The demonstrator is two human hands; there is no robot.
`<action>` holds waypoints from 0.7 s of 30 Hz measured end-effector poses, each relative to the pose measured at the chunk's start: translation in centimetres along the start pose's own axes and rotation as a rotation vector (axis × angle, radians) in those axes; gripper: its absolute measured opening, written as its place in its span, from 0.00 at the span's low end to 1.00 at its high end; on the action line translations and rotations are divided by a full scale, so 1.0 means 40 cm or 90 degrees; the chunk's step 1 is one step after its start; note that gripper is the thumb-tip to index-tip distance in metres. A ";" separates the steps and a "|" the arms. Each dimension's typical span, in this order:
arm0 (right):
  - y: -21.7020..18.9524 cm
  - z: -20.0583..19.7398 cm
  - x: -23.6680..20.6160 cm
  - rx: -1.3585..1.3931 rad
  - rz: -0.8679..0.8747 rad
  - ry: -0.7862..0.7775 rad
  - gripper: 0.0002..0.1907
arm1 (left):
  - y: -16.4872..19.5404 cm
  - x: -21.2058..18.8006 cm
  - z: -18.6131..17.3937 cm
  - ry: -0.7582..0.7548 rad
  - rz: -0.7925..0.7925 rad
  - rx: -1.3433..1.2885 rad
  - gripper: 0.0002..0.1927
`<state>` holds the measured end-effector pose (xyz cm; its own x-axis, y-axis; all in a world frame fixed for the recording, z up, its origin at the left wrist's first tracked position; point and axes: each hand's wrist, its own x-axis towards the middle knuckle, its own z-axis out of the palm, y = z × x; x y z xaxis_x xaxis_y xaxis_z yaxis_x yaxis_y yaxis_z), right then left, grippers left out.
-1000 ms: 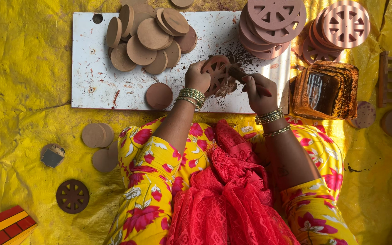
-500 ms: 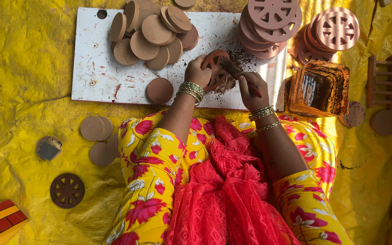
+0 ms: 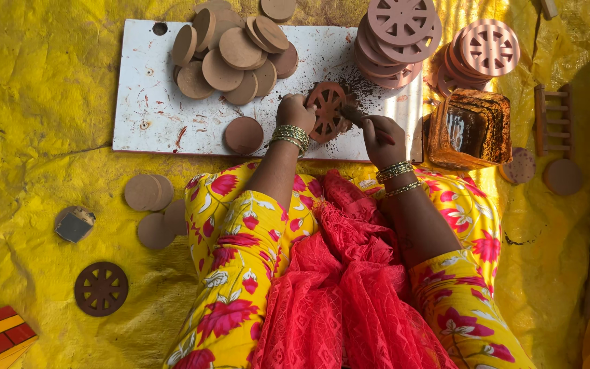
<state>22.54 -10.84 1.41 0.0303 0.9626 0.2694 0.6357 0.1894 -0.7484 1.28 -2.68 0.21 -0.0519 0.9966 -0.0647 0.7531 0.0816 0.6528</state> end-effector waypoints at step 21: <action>-0.127 0.036 -0.115 0.019 -0.113 0.019 0.08 | 0.002 -0.127 -0.106 -0.238 -0.077 0.001 0.31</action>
<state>18.05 -15.96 3.11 -0.0573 0.9072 0.4167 0.6093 0.3624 -0.7053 -1.18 -7.68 3.80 0.1017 0.9053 -0.4123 0.7568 0.1986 0.6228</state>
